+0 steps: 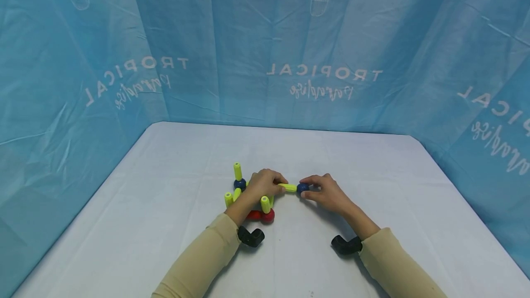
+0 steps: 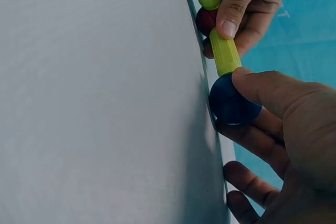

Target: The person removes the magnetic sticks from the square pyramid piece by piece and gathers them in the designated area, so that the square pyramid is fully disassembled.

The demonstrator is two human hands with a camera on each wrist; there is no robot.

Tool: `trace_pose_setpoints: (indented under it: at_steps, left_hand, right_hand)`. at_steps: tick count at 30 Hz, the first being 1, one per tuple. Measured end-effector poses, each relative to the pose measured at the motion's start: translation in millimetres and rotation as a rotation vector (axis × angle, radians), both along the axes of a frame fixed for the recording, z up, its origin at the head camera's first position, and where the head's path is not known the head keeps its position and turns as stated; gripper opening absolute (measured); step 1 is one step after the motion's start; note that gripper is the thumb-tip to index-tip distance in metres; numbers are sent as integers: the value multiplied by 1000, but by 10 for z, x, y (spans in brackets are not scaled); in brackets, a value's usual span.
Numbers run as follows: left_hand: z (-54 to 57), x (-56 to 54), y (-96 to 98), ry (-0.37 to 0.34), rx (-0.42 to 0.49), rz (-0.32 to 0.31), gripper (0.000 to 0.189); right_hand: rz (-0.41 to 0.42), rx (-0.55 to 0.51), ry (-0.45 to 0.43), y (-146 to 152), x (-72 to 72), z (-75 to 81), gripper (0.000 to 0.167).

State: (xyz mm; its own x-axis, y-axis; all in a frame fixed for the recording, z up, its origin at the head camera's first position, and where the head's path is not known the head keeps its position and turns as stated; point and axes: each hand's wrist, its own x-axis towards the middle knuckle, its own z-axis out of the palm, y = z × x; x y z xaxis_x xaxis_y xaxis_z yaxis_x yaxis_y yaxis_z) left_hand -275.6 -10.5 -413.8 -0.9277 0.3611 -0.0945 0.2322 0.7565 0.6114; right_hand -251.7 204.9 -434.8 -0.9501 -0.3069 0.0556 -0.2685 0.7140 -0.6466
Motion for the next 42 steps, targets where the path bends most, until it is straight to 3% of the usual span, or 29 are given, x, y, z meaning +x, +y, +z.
trace_pose_setpoints:
  at_steps: [5, 12, 17, 29, 34, 42]
  left_hand:
    - [-9, 26, -24, 25, -20, 11, 20]
    - [-3, 41, -116, 69, -51, 46, 19]
    - [-21, 39, -141, 70, -47, 46, 19]
    - [-16, 54, -142, 51, -26, 59, 21]
    - [-20, 56, -141, 48, -32, 61, 21]
    - [-10, 51, -124, 27, -26, 69, 21]
  right_hand:
    - [-18, 4, -5, 4, -20, -25, 37]
    - [-109, -11, -55, 114, -74, -62, 38]
    - [-116, -13, -65, 77, -166, -48, 41]
    - [-215, -46, -126, -13, -746, -17, 44]
    - [-239, -47, -108, -25, -962, -25, 43]
    - [-264, -59, -89, -53, -1147, -9, 45]
